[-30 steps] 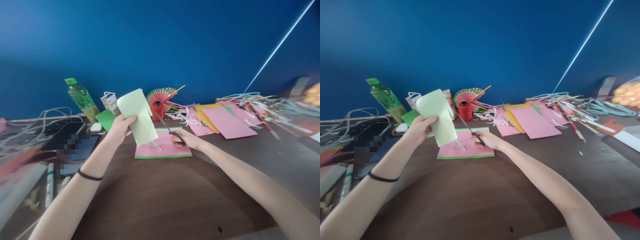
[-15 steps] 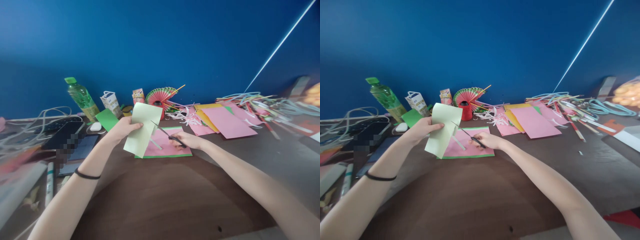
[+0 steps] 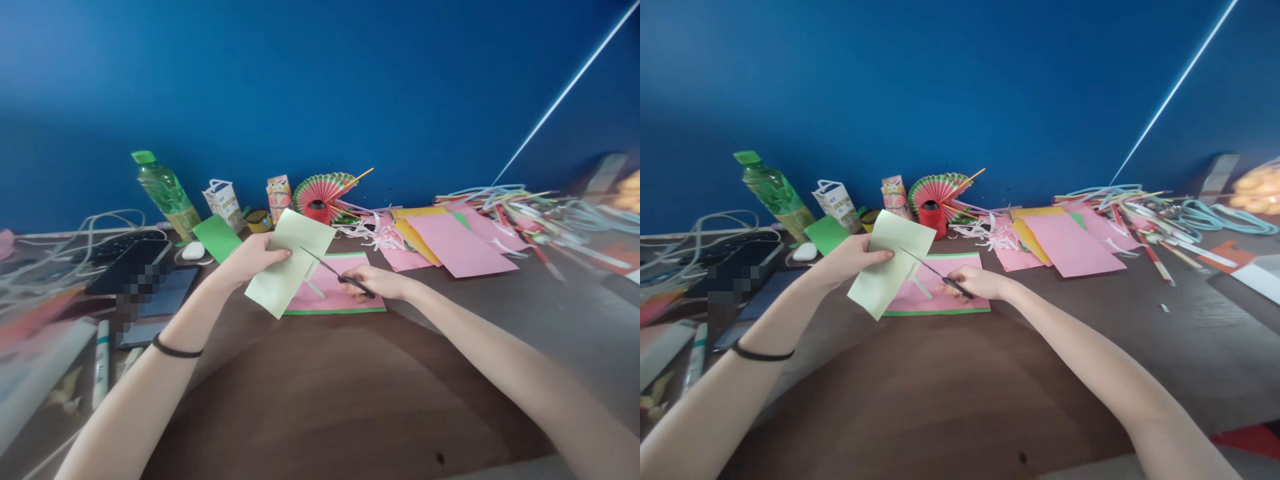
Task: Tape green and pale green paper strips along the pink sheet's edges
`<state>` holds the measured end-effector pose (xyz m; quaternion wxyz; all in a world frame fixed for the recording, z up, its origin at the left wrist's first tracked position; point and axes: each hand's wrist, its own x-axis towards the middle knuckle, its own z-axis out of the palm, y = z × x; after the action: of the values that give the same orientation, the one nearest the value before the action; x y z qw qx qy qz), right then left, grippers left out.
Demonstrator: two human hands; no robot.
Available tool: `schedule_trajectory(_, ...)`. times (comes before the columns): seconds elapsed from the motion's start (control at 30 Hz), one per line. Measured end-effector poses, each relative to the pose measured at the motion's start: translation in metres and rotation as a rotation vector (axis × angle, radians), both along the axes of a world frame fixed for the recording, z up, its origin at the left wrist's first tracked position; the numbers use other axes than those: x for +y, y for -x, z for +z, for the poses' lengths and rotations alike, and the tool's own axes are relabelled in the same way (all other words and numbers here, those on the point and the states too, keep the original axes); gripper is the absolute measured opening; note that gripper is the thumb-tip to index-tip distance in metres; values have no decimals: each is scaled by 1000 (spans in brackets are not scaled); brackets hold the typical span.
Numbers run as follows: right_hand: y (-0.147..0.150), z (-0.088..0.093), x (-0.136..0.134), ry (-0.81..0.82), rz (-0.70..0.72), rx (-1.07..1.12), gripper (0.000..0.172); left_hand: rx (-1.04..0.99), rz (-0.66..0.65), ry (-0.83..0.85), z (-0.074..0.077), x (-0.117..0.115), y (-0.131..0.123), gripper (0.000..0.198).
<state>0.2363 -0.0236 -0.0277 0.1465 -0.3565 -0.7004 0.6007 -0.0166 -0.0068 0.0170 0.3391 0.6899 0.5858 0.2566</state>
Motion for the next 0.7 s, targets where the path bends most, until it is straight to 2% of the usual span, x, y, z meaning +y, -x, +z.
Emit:
schedule_trajectory(0.17, 0, 0, -1, 1, 11, 17, 43, -78, 15, 28, -1, 0, 0, 31)
schedule_trajectory(0.7, 0, 0, -1, 49, 15, 30, 45, -70, 31, 31, -4, 1, 2, 31)
